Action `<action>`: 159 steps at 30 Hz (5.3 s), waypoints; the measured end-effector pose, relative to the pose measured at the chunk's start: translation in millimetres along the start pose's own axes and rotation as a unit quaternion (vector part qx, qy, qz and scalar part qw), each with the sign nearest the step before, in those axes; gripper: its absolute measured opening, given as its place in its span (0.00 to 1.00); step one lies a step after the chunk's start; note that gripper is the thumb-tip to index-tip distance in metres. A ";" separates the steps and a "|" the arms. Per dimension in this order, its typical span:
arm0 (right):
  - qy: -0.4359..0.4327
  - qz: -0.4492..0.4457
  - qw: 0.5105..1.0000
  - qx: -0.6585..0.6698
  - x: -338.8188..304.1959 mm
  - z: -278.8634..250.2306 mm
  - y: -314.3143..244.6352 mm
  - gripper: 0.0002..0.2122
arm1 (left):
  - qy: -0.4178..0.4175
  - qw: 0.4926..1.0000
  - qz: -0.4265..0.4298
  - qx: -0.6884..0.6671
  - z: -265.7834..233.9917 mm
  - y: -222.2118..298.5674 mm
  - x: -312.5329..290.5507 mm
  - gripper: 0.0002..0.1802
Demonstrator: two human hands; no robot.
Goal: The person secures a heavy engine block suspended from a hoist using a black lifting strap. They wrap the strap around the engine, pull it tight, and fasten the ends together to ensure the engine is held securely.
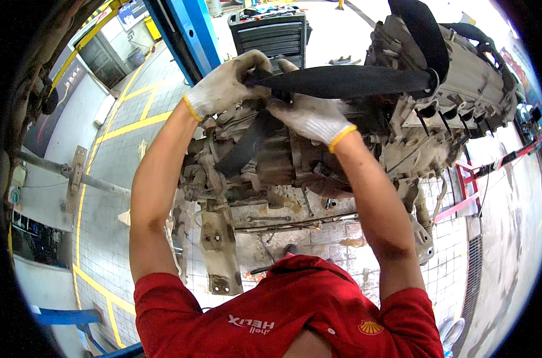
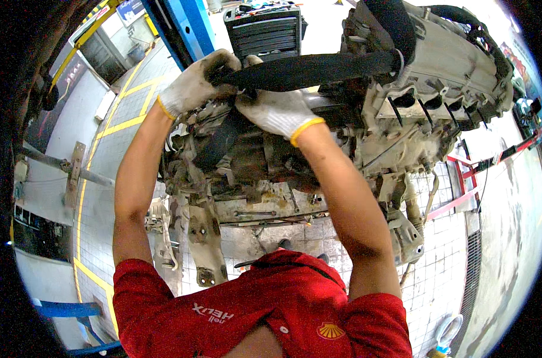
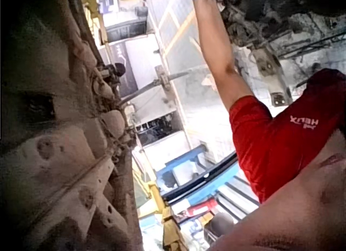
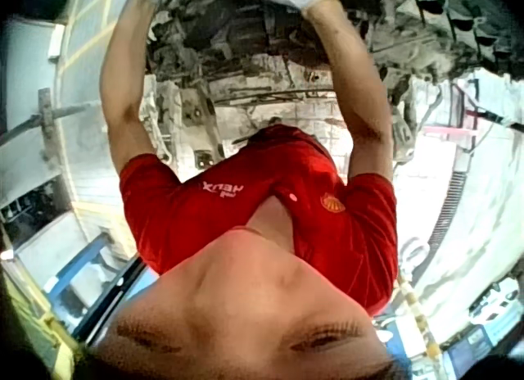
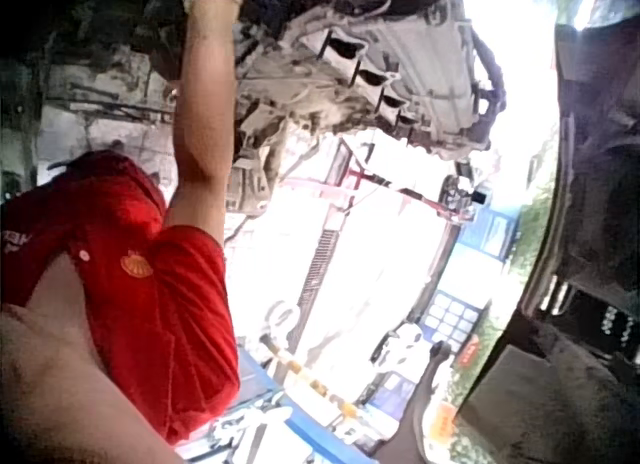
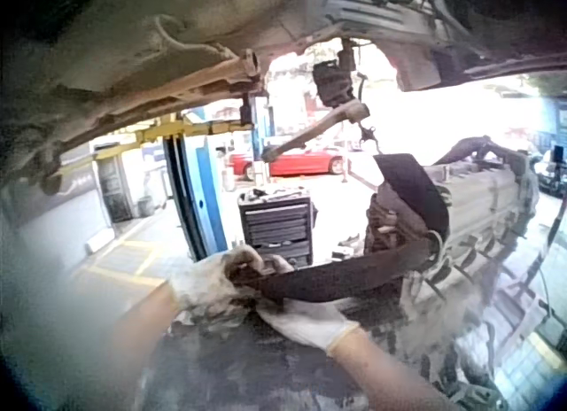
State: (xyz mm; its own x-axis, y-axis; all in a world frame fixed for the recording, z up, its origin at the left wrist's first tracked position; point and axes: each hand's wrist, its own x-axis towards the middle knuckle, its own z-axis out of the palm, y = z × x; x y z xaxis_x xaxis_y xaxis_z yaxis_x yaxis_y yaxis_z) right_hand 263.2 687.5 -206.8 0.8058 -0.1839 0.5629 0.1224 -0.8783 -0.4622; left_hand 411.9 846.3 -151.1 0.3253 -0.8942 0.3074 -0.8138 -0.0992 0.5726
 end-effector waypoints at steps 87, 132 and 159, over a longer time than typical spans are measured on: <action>-0.119 -0.050 0.954 -0.272 11.6 -39.3 -16.5 0.31 | 0.124 0.932 0.002 0.341 53.8 -43.5 20.6 0.22; -0.085 0.032 0.983 0.160 -1.4 -14.0 -1.5 0.22 | 0.234 0.923 0.000 0.304 73.9 7.4 -45.2 0.24; 0.029 -0.180 0.960 -0.211 40.3 -34.6 -17.6 0.17 | -0.001 0.978 -0.131 0.164 35.3 37.5 -82.8 0.31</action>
State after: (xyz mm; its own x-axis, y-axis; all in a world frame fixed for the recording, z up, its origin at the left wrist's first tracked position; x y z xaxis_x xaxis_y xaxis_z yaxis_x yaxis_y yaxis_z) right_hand 273.4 680.3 -152.3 0.7202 0.1506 0.6772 0.1302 -0.9881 0.0813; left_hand 337.4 901.2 -181.9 0.5428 -0.8201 0.1812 -0.8131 -0.4591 0.3578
